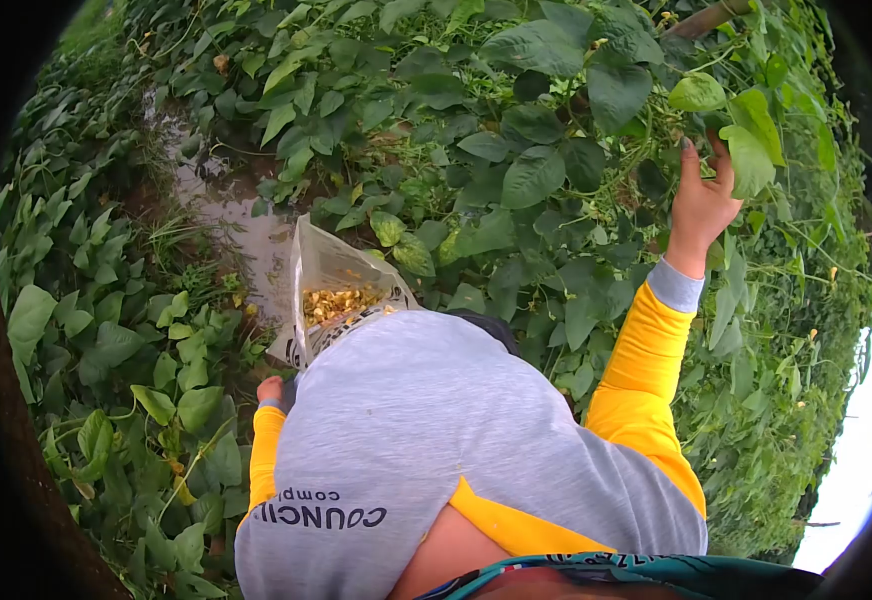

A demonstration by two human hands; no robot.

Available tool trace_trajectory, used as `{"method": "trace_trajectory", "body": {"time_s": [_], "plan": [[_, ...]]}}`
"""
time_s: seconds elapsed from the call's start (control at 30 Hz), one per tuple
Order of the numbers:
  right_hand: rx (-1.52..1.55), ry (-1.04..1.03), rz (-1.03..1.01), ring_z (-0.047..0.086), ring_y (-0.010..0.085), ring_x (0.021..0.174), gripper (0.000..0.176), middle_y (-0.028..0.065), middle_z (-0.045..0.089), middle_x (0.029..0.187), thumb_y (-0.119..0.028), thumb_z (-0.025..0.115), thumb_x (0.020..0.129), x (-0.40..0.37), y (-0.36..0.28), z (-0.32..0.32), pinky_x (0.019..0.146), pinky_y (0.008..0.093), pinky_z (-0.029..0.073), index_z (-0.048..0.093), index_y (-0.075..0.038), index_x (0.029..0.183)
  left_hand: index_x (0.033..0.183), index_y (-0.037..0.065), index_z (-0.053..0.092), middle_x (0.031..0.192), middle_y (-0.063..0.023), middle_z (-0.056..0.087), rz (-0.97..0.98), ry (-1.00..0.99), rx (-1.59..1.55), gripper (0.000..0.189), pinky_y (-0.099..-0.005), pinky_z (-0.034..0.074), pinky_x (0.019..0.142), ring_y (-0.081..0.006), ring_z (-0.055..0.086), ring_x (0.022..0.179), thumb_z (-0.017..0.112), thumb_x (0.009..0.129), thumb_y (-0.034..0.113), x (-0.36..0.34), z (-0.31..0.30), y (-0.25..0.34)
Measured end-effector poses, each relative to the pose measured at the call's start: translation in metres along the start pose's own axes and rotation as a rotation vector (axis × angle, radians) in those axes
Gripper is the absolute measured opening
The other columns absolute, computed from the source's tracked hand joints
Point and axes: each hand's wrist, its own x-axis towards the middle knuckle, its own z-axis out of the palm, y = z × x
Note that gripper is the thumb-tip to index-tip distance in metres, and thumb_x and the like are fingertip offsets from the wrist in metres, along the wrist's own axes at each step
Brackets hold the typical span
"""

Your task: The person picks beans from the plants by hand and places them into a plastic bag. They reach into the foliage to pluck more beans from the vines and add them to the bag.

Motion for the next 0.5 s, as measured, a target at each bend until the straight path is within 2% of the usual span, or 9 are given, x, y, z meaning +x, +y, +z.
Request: {"method": "trace_trajectory", "body": {"time_s": [0.07,0.17,0.23,0.33,0.37,0.5], "plan": [[0.192,-0.043,0.198,0.067,0.0154,0.098,0.043,0.0052,0.074,0.109,-0.01,0.083,0.085,0.002,-0.012,0.004,0.082,0.0301,0.051,0.065,-0.001,0.123,0.11,0.012,0.073,0.077,-0.0038,0.067,-0.061,-0.012,-0.107,0.02,-0.0335,0.046,0.05,-0.0177,0.059,0.057,0.063,0.093,0.014,-0.005,-0.006,0.015],[0.127,0.011,0.009,0.068,0.0161,0.098,0.04,0.0067,0.073,0.108,-0.008,0.082,0.085,-0.002,0.009,0.014,0.083,0.0335,0.053,0.064,0.0,0.12,0.114,0.012,0.07,0.072,-0.0016,0.064,-0.138,0.001,-0.299,0.021,-0.0326,0.043,0.045,-0.0157,0.055,0.051,0.063,0.094,0.012,-0.007,-0.011,0.034],[0.222,0.002,0.085,0.068,0.0158,0.099,0.04,0.0078,0.074,0.108,-0.006,0.08,0.086,-0.006,0.021,0.019,0.083,0.033,0.053,0.063,0.001,0.121,0.119,0.011,0.067,0.07,-0.0003,0.062,-0.189,0.015,-0.423,0.024,-0.0319,0.042,0.044,-0.0145,0.053,0.051,0.062,0.095,0.011,-0.008,-0.013,0.04],[0.437,0.025,0.226,0.068,0.0158,0.1,0.038,0.0102,0.074,0.108,-0.004,0.078,0.088,-0.008,0.014,0.017,0.084,0.033,0.054,0.063,0.001,0.122,0.122,0.012,0.066,0.077,-0.0001,0.064,-0.166,0.002,-0.685,0.025,-0.0316,0.041,0.044,-0.0136,0.054,0.053,0.061,0.097,0.011,0.023,-0.01,0.026],[0.521,0.04,0.278,0.068,0.0159,0.1,0.037,0.0112,0.074,0.108,-0.003,0.077,0.088,-0.01,0.012,0.017,0.085,0.033,0.054,0.063,0.001,0.122,0.125,0.011,0.065,0.083,-0.0003,0.066,-0.151,-0.125,-0.696,0.028,-0.0301,0.043,0.046,-0.0134,0.056,0.056,0.061,0.097,0.011,0.03,-0.019,0.024],[0.605,0.028,0.289,0.068,0.0174,0.099,0.035,0.0108,0.072,0.109,-0.003,0.077,0.089,-0.01,0.028,0.02,0.086,0.0319,0.054,0.065,0.003,0.121,0.126,0.01,0.065,0.085,-0.001,0.068,-0.145,-0.094,-0.621,0.03,-0.0282,0.043,0.046,-0.0135,0.059,0.057,0.062,0.096,0.012,0.034,-0.027,0.034]]}}
